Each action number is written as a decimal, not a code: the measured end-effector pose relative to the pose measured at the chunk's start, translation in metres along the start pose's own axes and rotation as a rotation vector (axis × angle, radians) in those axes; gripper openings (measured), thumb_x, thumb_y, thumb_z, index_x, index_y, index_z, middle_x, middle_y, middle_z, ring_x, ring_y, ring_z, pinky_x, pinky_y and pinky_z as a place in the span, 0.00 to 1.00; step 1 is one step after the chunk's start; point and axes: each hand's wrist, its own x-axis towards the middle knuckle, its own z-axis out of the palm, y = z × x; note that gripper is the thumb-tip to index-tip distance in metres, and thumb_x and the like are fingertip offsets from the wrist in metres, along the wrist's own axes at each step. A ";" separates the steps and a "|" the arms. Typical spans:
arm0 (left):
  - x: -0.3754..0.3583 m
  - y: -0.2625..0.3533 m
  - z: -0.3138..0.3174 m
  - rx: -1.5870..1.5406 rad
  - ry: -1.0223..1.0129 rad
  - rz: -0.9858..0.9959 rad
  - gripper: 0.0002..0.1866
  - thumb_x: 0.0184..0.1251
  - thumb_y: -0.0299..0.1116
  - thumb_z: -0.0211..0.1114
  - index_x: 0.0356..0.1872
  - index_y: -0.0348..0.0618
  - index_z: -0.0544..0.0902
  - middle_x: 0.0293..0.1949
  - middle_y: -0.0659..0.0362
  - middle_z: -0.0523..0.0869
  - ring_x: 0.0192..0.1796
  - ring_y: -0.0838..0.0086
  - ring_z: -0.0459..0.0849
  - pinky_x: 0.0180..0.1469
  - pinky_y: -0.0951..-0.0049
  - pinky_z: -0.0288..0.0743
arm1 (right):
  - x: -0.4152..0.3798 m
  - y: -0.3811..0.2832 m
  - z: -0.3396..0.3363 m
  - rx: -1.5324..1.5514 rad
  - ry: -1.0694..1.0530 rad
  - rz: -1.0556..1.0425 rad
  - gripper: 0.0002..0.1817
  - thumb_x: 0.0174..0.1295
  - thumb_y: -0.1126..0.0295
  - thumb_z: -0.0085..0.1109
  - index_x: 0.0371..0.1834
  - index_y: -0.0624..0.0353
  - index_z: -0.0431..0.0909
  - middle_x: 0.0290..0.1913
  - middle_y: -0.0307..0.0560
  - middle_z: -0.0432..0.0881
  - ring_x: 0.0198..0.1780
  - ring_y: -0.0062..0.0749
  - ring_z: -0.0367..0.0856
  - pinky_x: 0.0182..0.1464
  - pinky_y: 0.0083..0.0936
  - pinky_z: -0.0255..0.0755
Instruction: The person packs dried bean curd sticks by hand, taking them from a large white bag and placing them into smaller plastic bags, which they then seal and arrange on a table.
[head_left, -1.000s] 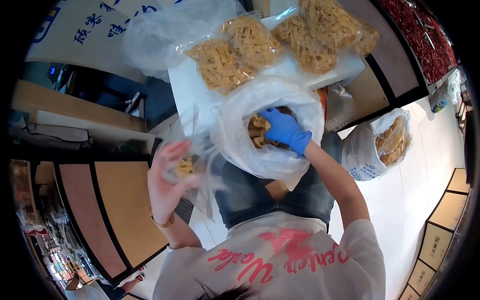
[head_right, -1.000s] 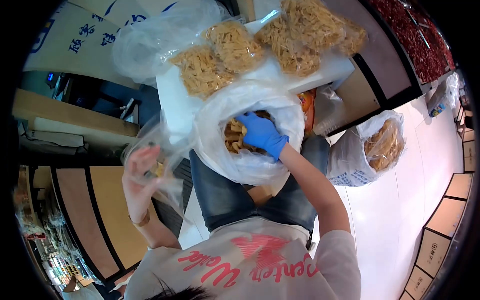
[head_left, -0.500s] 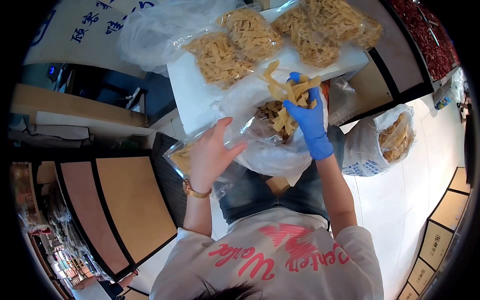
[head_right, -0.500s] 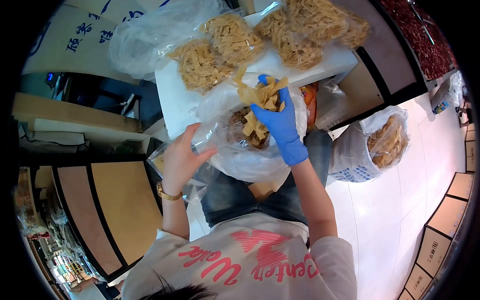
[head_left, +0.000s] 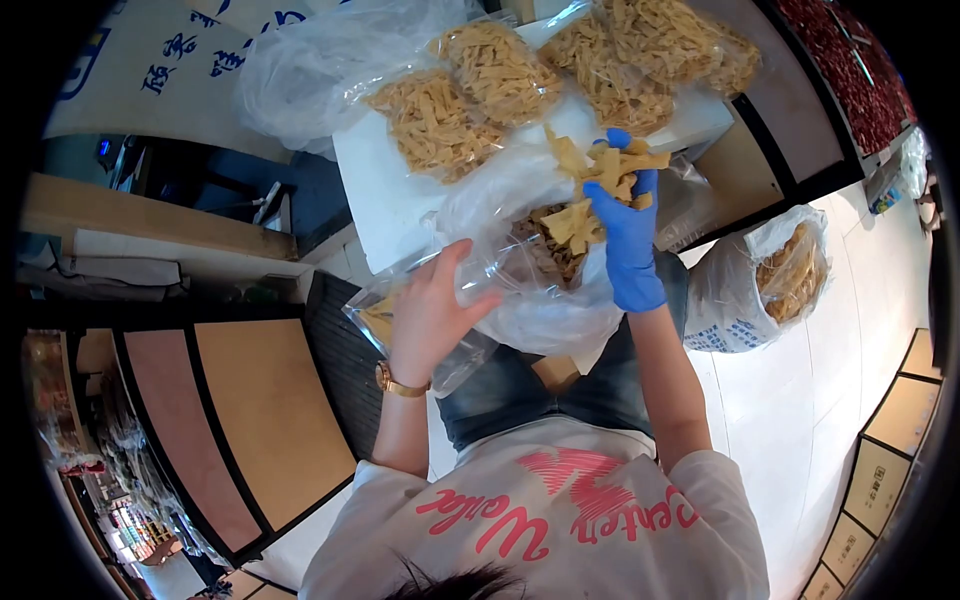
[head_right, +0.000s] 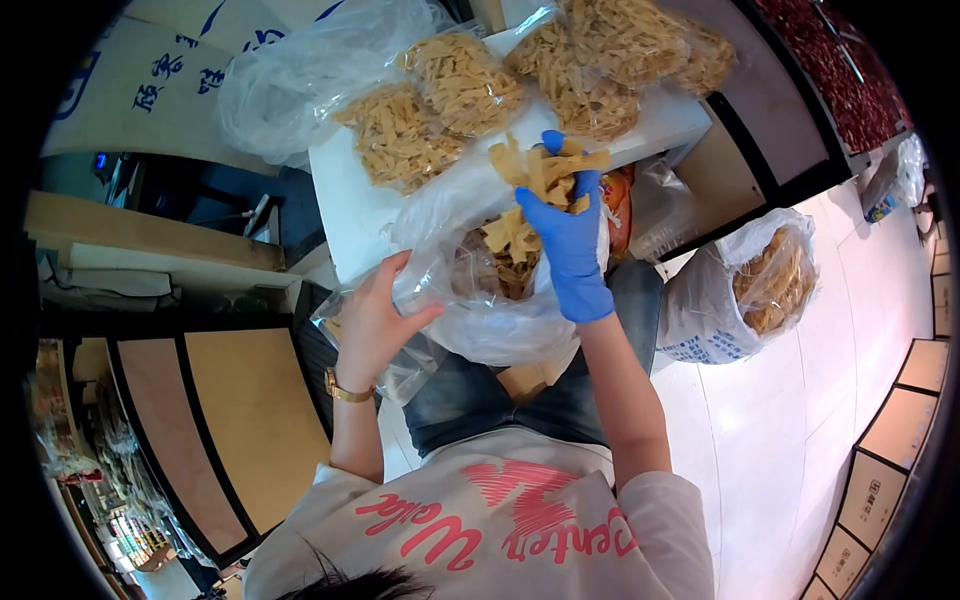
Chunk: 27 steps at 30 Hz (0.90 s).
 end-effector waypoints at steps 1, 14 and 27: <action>0.000 0.000 0.002 -0.002 0.041 0.037 0.33 0.46 0.43 0.73 0.55 0.45 0.71 0.49 0.51 0.80 0.50 0.55 0.79 0.48 0.61 0.74 | -0.003 0.004 0.003 -0.001 0.003 -0.002 0.37 0.48 0.83 0.61 0.64 0.58 0.60 0.57 0.42 0.68 0.58 0.27 0.69 0.58 0.23 0.66; 0.003 -0.006 0.022 -0.104 0.088 0.035 0.33 0.47 0.41 0.73 0.55 0.44 0.70 0.47 0.53 0.82 0.49 0.58 0.79 0.48 0.63 0.73 | -0.021 0.018 0.001 -0.168 -0.690 0.252 0.30 0.48 0.74 0.68 0.57 0.58 0.68 0.57 0.42 0.72 0.59 0.27 0.68 0.62 0.25 0.61; 0.007 -0.002 0.037 -0.295 0.029 -0.006 0.56 0.37 0.39 0.78 0.69 0.42 0.51 0.56 0.43 0.73 0.58 0.52 0.73 0.56 0.62 0.70 | -0.032 0.031 0.025 -0.204 -0.579 0.585 0.32 0.47 0.65 0.72 0.55 0.62 0.69 0.48 0.43 0.77 0.50 0.25 0.73 0.52 0.22 0.68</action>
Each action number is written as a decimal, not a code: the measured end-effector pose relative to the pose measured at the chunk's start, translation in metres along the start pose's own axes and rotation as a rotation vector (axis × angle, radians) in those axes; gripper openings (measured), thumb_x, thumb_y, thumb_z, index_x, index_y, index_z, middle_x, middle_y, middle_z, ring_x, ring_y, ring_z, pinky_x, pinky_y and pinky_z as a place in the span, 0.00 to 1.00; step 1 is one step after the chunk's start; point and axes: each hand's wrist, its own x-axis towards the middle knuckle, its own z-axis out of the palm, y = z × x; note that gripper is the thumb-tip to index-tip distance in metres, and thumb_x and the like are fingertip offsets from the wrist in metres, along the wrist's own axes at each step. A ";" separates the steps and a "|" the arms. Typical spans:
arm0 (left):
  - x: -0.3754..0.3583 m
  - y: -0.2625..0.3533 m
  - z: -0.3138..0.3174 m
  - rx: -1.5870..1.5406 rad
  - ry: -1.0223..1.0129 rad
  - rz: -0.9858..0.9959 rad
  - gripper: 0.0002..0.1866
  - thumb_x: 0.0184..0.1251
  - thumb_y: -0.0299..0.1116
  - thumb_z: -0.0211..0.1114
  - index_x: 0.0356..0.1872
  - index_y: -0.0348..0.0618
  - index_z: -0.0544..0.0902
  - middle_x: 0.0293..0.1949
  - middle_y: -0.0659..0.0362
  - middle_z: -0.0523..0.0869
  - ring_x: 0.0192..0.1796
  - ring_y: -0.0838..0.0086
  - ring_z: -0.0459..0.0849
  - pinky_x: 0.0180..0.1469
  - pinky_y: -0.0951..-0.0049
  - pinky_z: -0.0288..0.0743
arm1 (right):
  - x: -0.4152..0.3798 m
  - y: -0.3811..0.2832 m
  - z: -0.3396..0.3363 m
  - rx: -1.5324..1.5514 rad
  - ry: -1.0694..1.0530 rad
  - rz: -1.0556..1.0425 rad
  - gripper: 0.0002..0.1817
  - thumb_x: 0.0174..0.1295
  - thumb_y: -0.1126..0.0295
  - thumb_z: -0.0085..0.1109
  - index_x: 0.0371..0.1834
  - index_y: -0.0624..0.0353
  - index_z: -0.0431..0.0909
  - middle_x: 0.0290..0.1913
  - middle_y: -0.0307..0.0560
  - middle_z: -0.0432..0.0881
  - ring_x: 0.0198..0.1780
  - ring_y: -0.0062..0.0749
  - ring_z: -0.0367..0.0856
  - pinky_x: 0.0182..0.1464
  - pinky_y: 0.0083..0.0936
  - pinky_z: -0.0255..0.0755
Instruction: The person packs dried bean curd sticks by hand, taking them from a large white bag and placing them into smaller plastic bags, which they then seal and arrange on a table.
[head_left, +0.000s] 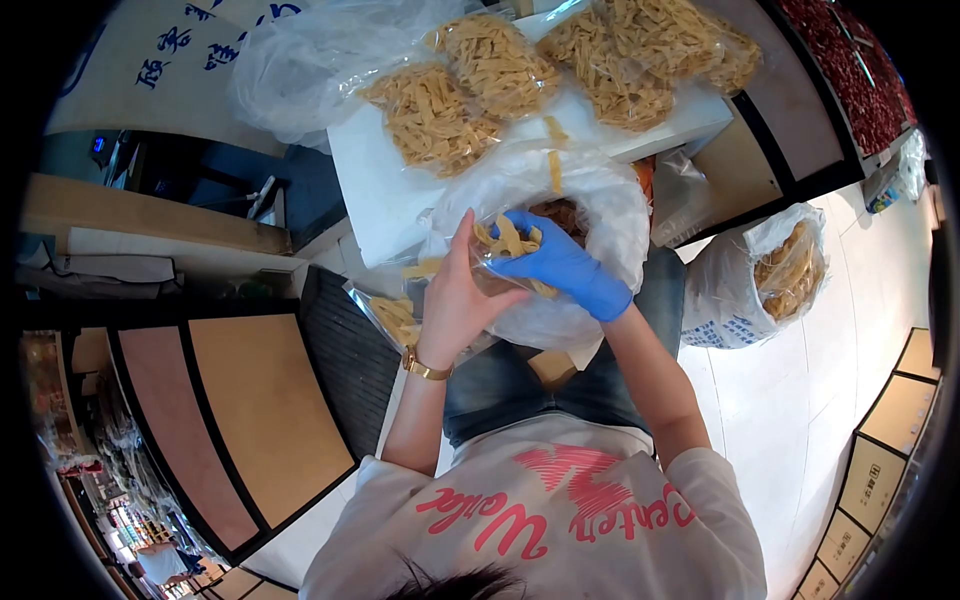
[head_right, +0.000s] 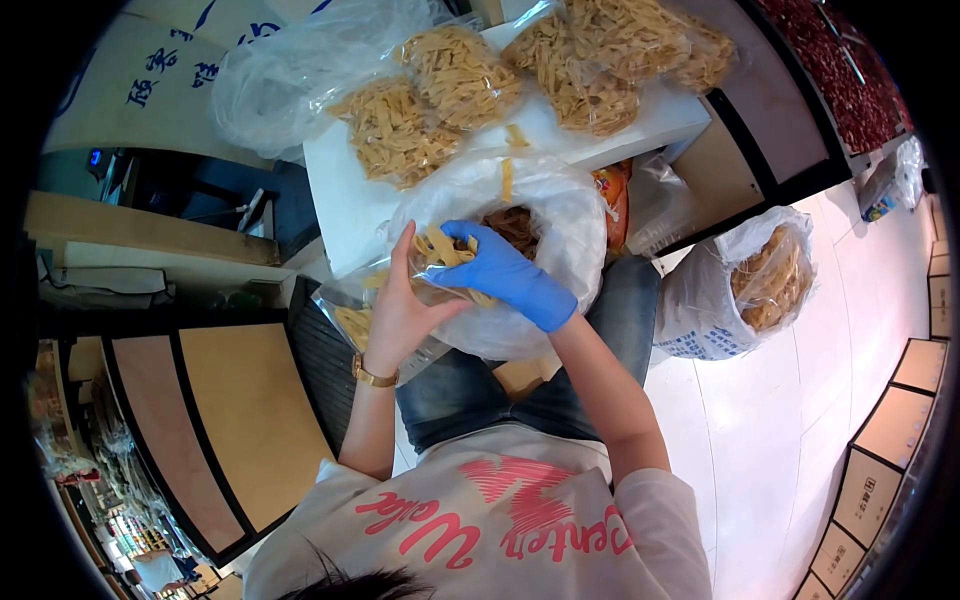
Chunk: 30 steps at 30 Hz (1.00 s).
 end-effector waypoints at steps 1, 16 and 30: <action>-0.001 -0.003 0.001 -0.026 0.028 0.016 0.57 0.37 0.38 0.78 0.69 0.43 0.51 0.56 0.42 0.74 0.57 0.52 0.74 0.55 0.62 0.71 | 0.001 0.002 -0.003 -0.110 -0.037 0.048 0.31 0.48 0.63 0.71 0.54 0.63 0.70 0.48 0.45 0.77 0.49 0.25 0.74 0.51 0.22 0.68; 0.003 -0.007 -0.011 -0.254 0.079 -0.029 0.58 0.38 0.28 0.78 0.71 0.47 0.47 0.57 0.47 0.74 0.60 0.62 0.72 0.61 0.65 0.66 | 0.010 -0.049 -0.023 -0.360 -0.154 -0.093 0.27 0.51 0.59 0.67 0.52 0.62 0.74 0.45 0.48 0.81 0.45 0.28 0.77 0.51 0.24 0.70; 0.002 0.000 -0.031 -0.351 0.068 0.075 0.54 0.38 0.27 0.77 0.69 0.46 0.52 0.60 0.49 0.72 0.63 0.63 0.69 0.65 0.65 0.62 | -0.019 -0.117 -0.044 -0.787 -0.464 -0.187 0.20 0.58 0.70 0.58 0.55 0.57 0.75 0.49 0.47 0.80 0.51 0.35 0.78 0.56 0.28 0.68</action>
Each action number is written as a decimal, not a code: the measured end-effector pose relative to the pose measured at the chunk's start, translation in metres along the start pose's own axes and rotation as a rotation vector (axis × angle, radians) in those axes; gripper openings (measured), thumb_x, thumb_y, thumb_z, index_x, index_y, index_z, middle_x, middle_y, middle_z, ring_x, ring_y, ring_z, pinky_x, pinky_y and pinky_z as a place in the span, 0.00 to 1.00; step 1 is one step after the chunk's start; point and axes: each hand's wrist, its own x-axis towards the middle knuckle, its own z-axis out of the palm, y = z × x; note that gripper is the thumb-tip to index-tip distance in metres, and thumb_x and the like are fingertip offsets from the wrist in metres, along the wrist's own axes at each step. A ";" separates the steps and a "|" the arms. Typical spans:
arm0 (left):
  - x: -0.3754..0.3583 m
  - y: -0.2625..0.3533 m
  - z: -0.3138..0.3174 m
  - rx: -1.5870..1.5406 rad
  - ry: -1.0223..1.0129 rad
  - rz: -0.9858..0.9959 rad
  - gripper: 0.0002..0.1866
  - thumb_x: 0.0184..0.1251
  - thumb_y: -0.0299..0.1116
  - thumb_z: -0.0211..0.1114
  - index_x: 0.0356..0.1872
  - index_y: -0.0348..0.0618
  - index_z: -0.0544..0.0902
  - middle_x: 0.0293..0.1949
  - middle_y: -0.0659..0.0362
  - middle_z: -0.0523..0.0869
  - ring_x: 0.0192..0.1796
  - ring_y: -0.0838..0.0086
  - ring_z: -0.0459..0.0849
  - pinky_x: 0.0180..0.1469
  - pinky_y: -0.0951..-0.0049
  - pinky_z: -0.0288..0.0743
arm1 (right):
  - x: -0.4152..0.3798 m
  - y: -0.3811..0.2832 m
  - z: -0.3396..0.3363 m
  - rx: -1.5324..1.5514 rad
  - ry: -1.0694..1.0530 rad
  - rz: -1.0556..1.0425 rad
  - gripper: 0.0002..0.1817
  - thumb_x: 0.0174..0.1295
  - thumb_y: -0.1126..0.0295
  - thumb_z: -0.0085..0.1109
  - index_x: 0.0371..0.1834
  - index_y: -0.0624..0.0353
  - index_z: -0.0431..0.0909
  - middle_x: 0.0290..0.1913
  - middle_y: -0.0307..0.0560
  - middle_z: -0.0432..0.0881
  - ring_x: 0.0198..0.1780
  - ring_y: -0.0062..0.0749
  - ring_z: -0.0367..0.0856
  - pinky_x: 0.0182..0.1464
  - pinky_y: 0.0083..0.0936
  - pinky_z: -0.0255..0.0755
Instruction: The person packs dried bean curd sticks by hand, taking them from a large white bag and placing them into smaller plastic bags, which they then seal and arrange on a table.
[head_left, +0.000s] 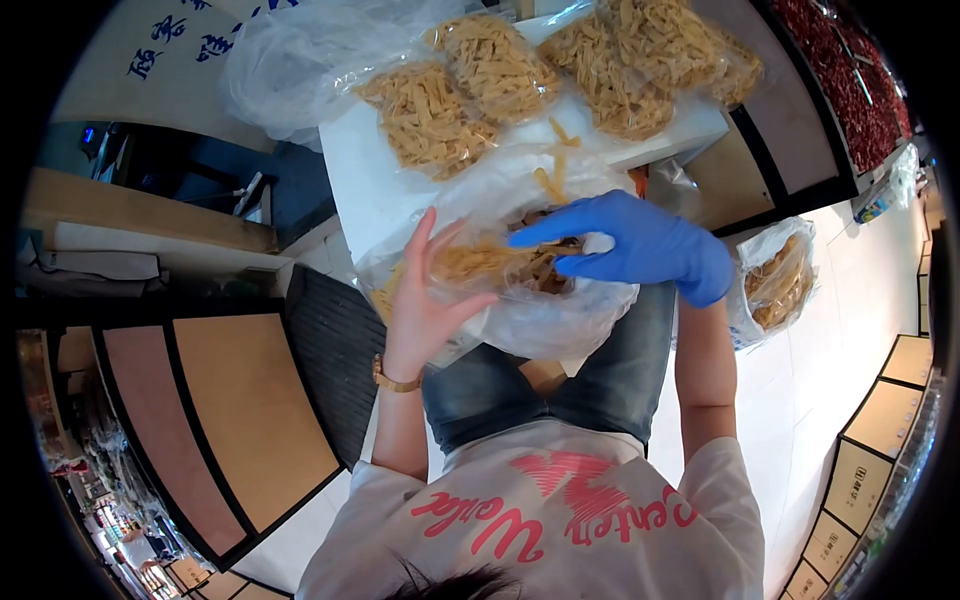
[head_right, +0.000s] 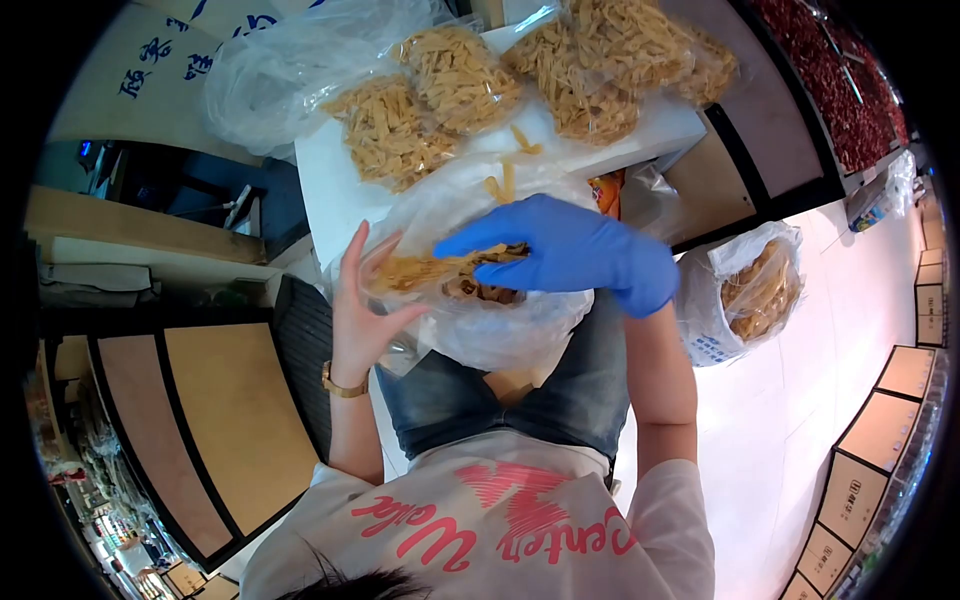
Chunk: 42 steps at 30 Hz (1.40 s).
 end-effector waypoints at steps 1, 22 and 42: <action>-0.001 0.000 -0.004 -0.022 0.006 -0.004 0.54 0.38 0.26 0.77 0.69 0.45 0.53 0.61 0.49 0.71 0.64 0.63 0.69 0.65 0.65 0.60 | -0.004 -0.002 -0.007 -0.003 -0.003 0.002 0.20 0.58 0.70 0.58 0.55 0.57 0.75 0.49 0.47 0.80 0.51 0.35 0.78 0.56 0.28 0.68; -0.040 -0.003 -0.063 -0.437 0.284 0.301 0.27 0.68 0.36 0.52 0.65 0.38 0.58 0.57 0.33 0.70 0.61 0.47 0.71 0.63 0.52 0.63 | 0.081 0.202 -0.015 -0.872 0.530 0.511 0.17 0.51 0.68 0.58 0.46 0.54 0.75 0.41 0.54 0.79 0.45 0.47 0.78 0.46 0.39 0.72; -0.046 -0.011 -0.043 -0.295 0.244 0.227 0.49 0.47 0.52 0.72 0.64 0.35 0.57 0.58 0.38 0.71 0.63 0.53 0.68 0.63 0.60 0.62 | 0.022 0.105 0.092 -0.641 0.078 0.178 0.25 0.50 0.60 0.59 0.53 0.54 0.71 0.41 0.51 0.78 0.39 0.50 0.78 0.39 0.42 0.72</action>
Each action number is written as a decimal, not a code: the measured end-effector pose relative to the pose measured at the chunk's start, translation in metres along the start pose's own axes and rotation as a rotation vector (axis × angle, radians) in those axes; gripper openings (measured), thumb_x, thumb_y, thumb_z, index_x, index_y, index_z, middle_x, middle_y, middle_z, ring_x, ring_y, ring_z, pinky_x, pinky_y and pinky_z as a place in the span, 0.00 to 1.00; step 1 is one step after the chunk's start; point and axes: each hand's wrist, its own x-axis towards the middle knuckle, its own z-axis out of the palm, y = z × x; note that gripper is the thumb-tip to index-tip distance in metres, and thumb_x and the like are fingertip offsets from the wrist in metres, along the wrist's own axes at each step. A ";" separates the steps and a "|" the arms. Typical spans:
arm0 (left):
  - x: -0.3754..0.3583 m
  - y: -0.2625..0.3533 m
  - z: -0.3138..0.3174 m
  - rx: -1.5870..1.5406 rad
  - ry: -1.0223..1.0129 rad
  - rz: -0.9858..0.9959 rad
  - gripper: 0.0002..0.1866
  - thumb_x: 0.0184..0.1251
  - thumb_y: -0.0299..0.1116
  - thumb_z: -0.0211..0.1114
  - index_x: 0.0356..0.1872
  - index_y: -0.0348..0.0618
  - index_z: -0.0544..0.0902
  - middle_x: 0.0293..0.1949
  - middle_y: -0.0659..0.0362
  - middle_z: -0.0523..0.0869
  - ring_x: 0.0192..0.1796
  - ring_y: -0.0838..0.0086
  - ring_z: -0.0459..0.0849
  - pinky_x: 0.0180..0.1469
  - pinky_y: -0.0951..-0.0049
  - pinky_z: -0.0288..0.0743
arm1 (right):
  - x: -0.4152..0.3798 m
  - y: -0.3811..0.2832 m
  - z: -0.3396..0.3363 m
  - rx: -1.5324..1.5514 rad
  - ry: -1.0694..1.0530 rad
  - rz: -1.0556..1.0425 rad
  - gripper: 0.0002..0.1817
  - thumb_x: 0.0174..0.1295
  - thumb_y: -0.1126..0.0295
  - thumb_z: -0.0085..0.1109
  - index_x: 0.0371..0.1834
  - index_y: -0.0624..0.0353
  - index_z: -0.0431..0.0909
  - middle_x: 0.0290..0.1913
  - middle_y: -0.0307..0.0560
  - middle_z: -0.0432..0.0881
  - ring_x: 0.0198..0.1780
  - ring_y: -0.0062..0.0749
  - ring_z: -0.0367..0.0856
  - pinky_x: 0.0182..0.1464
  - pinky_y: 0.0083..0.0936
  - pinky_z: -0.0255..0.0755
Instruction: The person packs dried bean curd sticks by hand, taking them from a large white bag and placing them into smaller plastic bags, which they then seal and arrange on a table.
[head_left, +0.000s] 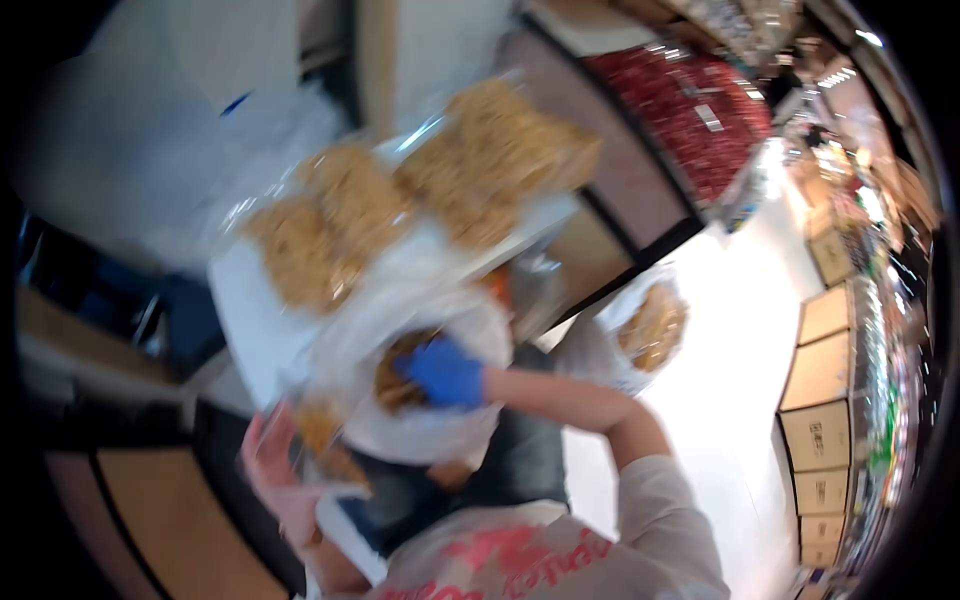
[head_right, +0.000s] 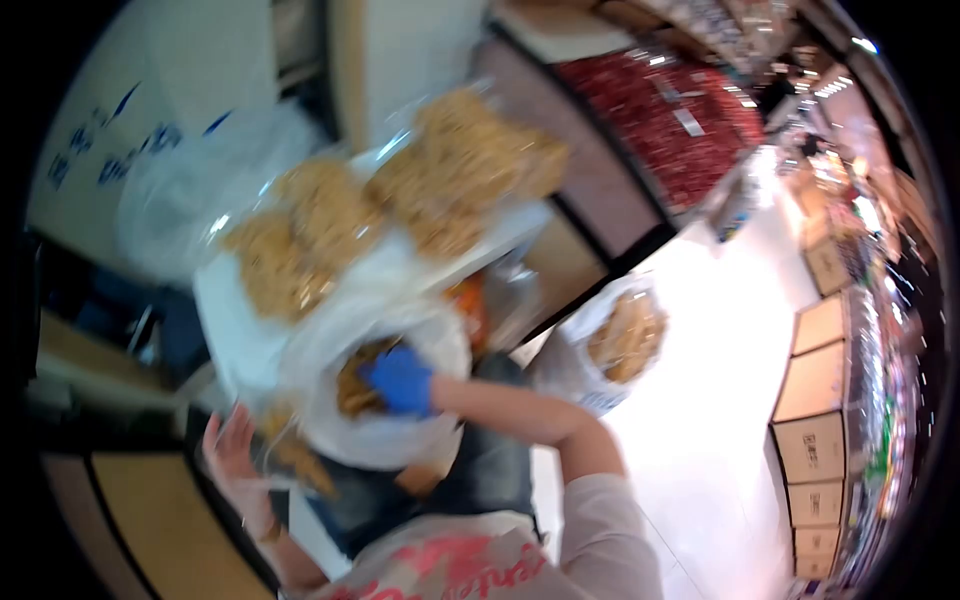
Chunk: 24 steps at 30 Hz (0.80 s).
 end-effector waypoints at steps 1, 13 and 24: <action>-0.004 -0.002 0.003 0.020 0.078 -0.115 0.57 0.37 0.56 0.77 0.65 0.36 0.56 0.59 0.39 0.70 0.64 0.53 0.67 0.64 0.60 0.60 | 0.002 0.002 0.017 -0.070 0.005 -0.023 0.34 0.52 0.60 0.57 0.64 0.54 0.60 0.48 0.58 0.76 0.41 0.54 0.78 0.43 0.43 0.72; -0.010 0.008 0.008 0.040 0.044 -0.176 0.55 0.37 0.50 0.79 0.66 0.40 0.56 0.62 0.43 0.68 0.65 0.56 0.67 0.66 0.59 0.59 | 0.013 0.025 0.080 -0.200 0.098 0.029 0.29 0.59 0.68 0.45 0.66 0.44 0.58 0.54 0.63 0.70 0.45 0.56 0.78 0.46 0.43 0.72; -0.017 0.019 0.009 0.120 -0.003 -0.210 0.53 0.43 0.55 0.73 0.65 0.36 0.56 0.61 0.42 0.68 0.65 0.56 0.66 0.66 0.59 0.57 | -0.002 0.024 0.074 0.374 -0.012 0.330 0.20 0.61 0.59 0.47 0.56 0.51 0.72 0.39 0.58 0.78 0.38 0.47 0.80 0.42 0.37 0.74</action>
